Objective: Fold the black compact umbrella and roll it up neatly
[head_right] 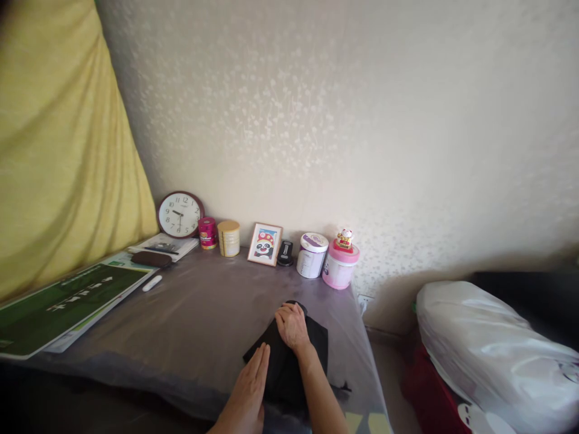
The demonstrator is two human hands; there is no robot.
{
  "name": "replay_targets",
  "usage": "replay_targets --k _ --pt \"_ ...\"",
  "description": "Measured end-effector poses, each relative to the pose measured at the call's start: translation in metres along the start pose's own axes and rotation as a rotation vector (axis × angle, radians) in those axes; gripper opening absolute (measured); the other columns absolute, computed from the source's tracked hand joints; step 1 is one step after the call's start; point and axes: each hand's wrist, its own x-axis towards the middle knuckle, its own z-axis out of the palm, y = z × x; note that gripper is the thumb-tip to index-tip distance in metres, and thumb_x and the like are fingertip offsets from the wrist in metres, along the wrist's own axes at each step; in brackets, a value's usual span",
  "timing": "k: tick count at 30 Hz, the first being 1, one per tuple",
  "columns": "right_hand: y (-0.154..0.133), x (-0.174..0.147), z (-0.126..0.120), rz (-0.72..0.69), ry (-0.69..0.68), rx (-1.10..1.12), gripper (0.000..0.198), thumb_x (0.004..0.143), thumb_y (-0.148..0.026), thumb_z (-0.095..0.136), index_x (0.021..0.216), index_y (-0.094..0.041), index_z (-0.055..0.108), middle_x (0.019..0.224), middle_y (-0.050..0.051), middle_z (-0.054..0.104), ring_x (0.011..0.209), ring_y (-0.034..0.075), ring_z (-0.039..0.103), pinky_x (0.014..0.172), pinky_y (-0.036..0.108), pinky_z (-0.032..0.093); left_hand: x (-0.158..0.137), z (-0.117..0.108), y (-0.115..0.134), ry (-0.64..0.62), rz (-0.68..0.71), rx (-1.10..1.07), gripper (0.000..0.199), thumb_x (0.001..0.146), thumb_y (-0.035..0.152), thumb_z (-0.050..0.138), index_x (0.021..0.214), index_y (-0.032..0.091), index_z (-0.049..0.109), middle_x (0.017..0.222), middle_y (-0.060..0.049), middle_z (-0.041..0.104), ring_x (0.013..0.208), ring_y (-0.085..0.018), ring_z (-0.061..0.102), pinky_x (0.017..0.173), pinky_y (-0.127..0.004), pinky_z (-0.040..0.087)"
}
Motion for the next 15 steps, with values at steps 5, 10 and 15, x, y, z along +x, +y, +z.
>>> replay_targets --k 5,10,15 --pt "0.013 0.017 0.003 0.096 0.016 -0.04 0.031 0.089 -0.023 0.039 0.085 -0.025 0.069 0.099 0.001 0.07 0.11 0.017 0.052 0.098 0.031 0.031 0.004 0.011 -0.006 0.03 0.026 -0.084 0.103 0.045 0.0 0.045 0.139 0.006 0.004 0.149 -0.01 0.0 0.138 -0.022 0.005 0.113 -0.032 0.014" --pt "0.028 0.022 -0.003 0.279 0.09 -0.023 0.029 0.089 -0.024 0.038 0.098 -0.02 0.066 0.106 0.006 0.067 0.103 0.017 0.058 0.094 0.027 0.035 0.003 0.02 -0.011 0.097 0.064 -0.19 0.1 0.047 -0.001 0.044 0.14 0.006 0.006 0.149 -0.01 0.0 0.138 -0.022 0.006 0.113 -0.032 0.015" --pt "0.062 -0.018 -0.034 0.56 0.227 -0.017 0.04 0.09 -0.029 0.027 0.107 -0.015 0.06 0.107 0.013 0.065 0.1 0.021 0.06 0.086 0.03 0.041 -0.001 0.014 -0.012 0.134 0.115 -0.234 0.094 0.052 -0.003 0.04 0.14 0.005 0.007 0.15 -0.012 0.004 0.138 -0.021 0.007 0.113 -0.033 0.016"
